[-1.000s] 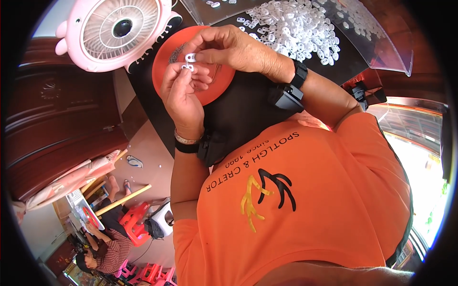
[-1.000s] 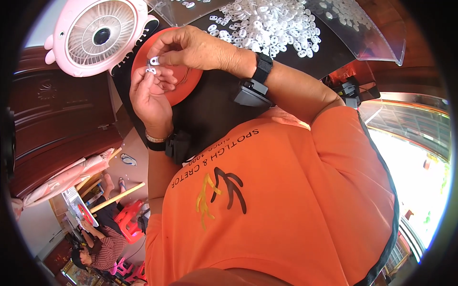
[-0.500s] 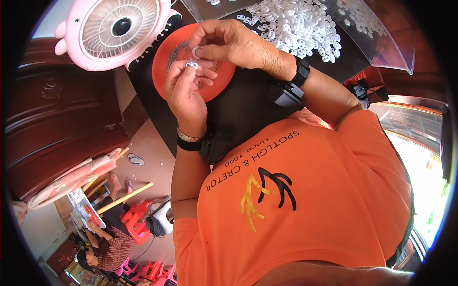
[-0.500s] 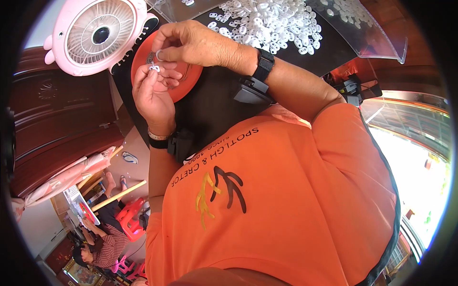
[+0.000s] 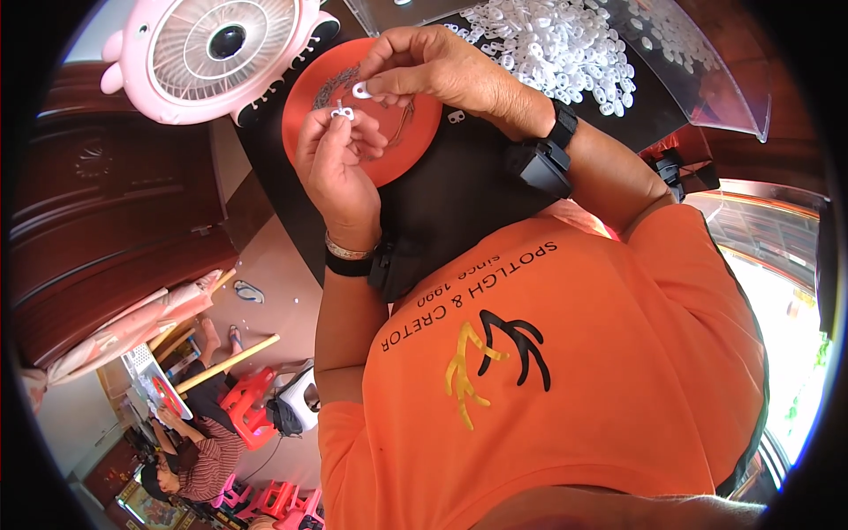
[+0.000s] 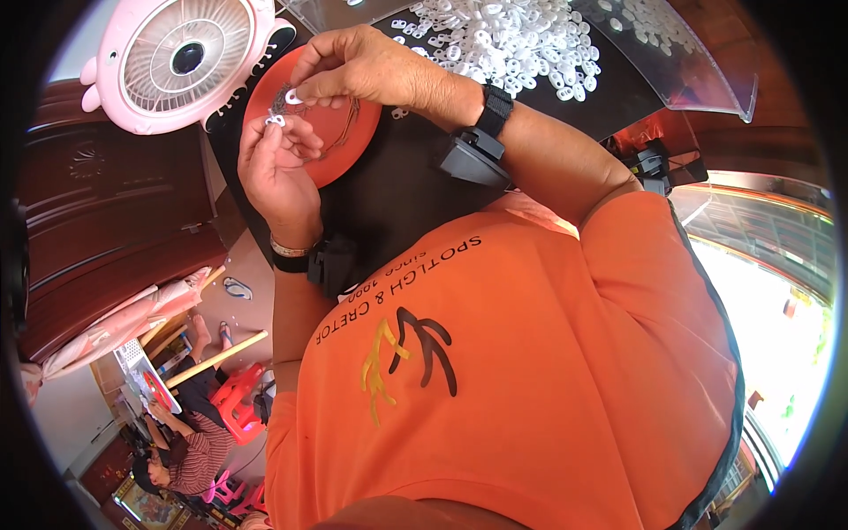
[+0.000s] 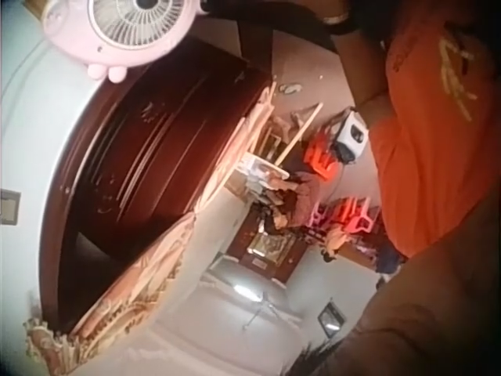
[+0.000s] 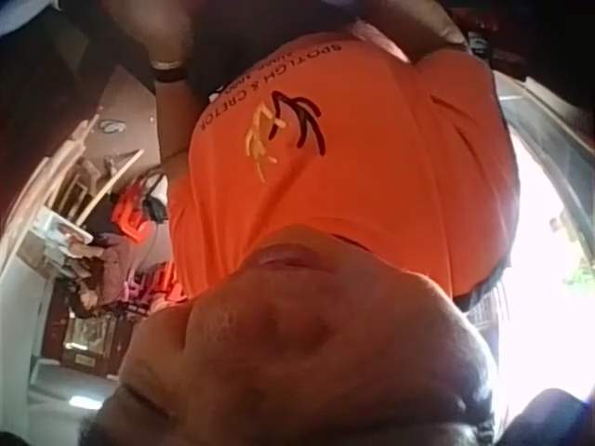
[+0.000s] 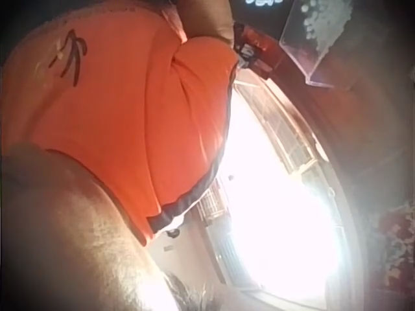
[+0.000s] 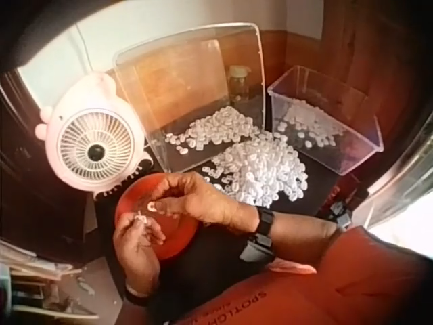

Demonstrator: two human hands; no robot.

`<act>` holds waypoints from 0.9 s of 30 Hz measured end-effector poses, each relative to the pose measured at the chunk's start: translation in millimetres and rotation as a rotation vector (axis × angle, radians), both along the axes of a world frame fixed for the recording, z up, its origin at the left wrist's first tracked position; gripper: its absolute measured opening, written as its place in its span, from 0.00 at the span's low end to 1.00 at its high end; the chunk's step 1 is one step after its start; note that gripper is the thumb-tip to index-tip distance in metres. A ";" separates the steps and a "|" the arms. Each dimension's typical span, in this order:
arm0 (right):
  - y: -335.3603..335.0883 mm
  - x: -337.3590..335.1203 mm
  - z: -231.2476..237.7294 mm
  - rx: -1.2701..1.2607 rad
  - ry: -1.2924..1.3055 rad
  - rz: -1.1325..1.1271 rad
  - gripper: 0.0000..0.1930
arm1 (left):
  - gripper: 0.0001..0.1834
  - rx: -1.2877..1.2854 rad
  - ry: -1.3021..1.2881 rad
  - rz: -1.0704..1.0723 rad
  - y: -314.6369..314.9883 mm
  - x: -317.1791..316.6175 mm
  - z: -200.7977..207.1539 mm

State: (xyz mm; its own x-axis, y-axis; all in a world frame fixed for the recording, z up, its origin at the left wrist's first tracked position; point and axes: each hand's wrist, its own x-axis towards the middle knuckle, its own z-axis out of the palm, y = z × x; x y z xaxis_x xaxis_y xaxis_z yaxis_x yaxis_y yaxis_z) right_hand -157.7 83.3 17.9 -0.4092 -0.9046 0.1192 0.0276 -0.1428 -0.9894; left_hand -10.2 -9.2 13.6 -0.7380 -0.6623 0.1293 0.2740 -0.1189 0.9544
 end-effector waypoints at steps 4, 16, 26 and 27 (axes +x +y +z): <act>0.3 1.4 0.8 -0.049 -0.149 -0.006 0.09 | 0.07 -0.073 -0.061 0.033 1.0 -2.1 -4.0; -0.9 3.1 -2.0 -0.073 -0.059 -0.010 0.09 | 0.06 -0.111 -0.111 0.006 -0.2 -2.7 -4.9; -2.4 7.4 -4.7 -0.100 0.006 -0.059 0.09 | 0.07 -0.098 -0.110 0.035 0.4 -4.7 -4.4; -2.1 8.3 -3.4 -0.108 0.029 -0.078 0.09 | 0.07 -0.094 -0.110 0.033 0.1 -4.7 -4.5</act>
State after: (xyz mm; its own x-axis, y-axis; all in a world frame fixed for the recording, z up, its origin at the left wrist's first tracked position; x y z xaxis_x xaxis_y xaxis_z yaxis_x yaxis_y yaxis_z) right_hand -149.4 81.2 14.5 -0.4725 -0.8517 0.2268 -0.0157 -0.2491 -0.9683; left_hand -14.9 -9.1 9.1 -0.7291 -0.6752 0.1118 0.1695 -0.0198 0.9853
